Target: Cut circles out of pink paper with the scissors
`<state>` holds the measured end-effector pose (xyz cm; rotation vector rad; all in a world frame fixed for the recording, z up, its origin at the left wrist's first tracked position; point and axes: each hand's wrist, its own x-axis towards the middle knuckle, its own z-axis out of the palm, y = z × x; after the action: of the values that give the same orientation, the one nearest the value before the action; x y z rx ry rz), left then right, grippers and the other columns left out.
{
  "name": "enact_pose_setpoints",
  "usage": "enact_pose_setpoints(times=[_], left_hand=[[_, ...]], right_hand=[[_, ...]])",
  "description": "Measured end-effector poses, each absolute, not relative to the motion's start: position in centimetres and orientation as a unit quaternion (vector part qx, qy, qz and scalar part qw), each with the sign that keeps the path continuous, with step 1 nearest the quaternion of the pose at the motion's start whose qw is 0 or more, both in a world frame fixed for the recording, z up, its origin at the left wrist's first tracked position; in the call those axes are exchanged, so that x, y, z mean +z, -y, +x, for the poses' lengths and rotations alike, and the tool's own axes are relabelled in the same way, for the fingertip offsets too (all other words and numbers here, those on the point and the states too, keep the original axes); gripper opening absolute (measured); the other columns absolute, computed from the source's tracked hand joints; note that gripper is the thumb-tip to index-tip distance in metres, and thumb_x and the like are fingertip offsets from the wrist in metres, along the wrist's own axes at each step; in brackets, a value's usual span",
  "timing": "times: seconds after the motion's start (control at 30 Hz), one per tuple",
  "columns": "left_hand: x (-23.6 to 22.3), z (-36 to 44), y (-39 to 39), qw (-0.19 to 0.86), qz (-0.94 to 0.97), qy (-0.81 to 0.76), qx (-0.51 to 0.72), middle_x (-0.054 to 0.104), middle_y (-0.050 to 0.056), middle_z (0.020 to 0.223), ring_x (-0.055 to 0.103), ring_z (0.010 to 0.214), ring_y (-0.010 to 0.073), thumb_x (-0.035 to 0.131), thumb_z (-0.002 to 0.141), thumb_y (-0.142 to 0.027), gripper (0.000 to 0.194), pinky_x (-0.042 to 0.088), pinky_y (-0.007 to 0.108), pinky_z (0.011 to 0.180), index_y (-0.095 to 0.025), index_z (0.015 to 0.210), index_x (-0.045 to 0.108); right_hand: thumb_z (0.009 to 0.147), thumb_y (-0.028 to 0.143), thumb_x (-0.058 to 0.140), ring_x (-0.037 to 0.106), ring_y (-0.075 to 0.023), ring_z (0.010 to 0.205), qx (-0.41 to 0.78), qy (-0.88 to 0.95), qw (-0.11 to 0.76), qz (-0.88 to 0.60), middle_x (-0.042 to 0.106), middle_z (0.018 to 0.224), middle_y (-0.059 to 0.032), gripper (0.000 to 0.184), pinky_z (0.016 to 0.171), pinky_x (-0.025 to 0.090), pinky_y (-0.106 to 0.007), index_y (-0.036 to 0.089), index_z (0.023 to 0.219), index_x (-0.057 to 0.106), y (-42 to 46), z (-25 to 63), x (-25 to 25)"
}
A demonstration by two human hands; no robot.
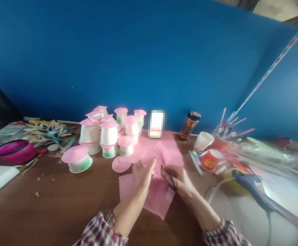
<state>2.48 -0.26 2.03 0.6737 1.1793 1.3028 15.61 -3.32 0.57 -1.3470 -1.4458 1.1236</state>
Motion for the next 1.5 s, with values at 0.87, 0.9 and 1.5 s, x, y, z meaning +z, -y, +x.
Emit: enact_pose_setpoints(times=[0.87,0.9,1.5], left_hand=[[0.9,2.3,-0.6,0.590,0.295,-0.523,0.540,0.066,0.009,0.054,0.060,0.047,0.0205,0.078,0.056,-0.033,0.034,0.044,0.027,0.042,-0.007,0.076,0.071],[0.9,2.3,-0.6,0.594,0.291,-0.519,0.541,0.066,0.009,0.054,0.061,0.048,0.0210,0.078,0.055,-0.033,0.034,0.044,0.028,0.042,-0.007,0.076,0.071],[1.2,2.2,-0.6,0.588,0.292,-0.523,0.544,0.069,0.012,0.064,0.064,0.054,0.0223,0.077,0.058,-0.032,0.032,0.049,0.029,0.047,-0.008,0.078,0.070]], right_hand=[[0.079,0.034,0.065,0.034,-0.0073,0.045,0.438,0.586,0.417,-0.539,0.040,0.050,0.0058,0.026,0.042,0.025,-0.020,0.015,0.065,0.055,3.3,15.8,0.5],[0.079,0.034,0.065,0.034,-0.0073,0.044,0.441,0.584,0.416,-0.540,0.040,0.050,0.0060,0.025,0.042,0.024,-0.020,0.015,0.065,0.056,3.3,15.8,0.4],[0.076,0.029,0.066,0.033,-0.0074,0.045,0.442,0.588,0.419,-0.533,0.040,0.051,0.0061,0.018,0.042,0.024,-0.020,0.014,0.068,0.060,3.3,15.8,0.3]])
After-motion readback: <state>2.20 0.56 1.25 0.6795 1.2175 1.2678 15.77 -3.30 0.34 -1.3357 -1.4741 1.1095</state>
